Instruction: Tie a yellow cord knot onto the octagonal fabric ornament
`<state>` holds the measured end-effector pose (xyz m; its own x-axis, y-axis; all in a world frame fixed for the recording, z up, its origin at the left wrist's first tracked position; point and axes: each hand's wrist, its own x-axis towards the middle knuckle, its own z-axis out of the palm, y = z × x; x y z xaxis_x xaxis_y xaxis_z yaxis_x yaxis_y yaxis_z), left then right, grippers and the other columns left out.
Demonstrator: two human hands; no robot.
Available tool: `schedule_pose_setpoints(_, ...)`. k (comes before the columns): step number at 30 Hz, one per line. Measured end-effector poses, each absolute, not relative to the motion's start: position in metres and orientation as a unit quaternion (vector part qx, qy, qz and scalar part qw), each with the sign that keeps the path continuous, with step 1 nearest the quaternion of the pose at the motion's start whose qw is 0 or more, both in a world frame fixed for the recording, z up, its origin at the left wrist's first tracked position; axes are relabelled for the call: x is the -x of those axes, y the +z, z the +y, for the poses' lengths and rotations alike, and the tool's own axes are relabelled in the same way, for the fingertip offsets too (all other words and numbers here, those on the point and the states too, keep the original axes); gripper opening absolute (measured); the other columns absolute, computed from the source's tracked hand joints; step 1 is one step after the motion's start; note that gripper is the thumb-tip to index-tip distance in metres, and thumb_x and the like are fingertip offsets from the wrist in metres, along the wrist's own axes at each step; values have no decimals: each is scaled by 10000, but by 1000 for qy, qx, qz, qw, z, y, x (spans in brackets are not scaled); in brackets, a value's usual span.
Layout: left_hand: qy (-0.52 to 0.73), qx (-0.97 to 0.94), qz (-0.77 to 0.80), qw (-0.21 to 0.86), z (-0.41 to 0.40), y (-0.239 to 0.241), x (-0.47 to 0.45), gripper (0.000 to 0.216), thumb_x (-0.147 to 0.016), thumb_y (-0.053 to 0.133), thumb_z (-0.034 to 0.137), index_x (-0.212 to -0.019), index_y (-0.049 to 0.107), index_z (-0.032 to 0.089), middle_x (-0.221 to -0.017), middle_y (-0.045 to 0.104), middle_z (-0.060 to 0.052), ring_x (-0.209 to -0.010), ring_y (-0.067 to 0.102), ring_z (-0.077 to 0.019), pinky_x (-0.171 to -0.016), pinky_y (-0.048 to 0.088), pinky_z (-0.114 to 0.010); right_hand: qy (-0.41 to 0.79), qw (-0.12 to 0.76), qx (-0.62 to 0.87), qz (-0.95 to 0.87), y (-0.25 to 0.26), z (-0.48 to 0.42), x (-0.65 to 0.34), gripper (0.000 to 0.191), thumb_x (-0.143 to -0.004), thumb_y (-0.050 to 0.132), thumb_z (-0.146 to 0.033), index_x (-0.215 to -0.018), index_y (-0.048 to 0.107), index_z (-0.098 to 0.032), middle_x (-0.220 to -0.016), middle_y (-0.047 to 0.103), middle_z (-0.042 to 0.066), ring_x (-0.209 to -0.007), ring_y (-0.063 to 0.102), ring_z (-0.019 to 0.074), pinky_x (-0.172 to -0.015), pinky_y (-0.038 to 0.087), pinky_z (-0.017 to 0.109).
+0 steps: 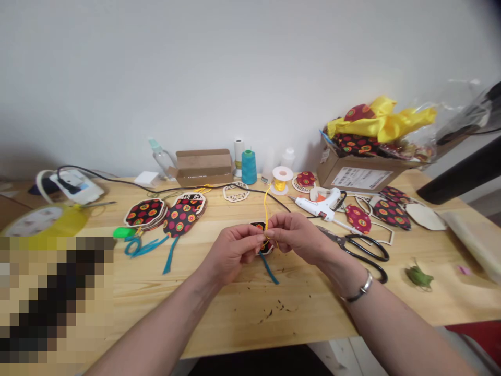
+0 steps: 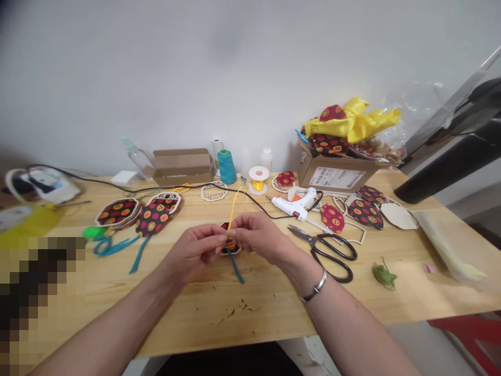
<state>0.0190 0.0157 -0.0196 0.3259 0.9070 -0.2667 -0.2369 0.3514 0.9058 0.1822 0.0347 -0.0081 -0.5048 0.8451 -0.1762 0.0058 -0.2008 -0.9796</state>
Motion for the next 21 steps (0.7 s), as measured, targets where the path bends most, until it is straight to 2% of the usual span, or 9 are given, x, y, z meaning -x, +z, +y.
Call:
schedule_pose_setpoints(8, 401, -402, 403, 718, 16, -21, -18, 129, -654, 669, 247, -680, 616, 133, -474, 464, 51, -407, 323, -29, -407, 185, -184, 692, 309, 369, -538, -8, 35, -184, 217, -702, 623, -326, -693, 507, -143, -503, 440, -61, -414, 358, 40, -394, 248, 169)
schedule_pose_setpoints(21, 406, -411, 435, 690, 17, -20, -18, 94, -639, 649, 228, -641, 618, 140, -457, 473, 57, -385, 298, -25, -407, 166, -191, 678, 306, 379, -550, -8, 34, -182, 196, -731, 592, -318, -685, 509, -146, -514, 436, -57, -433, 342, 43, -415, 237, 178)
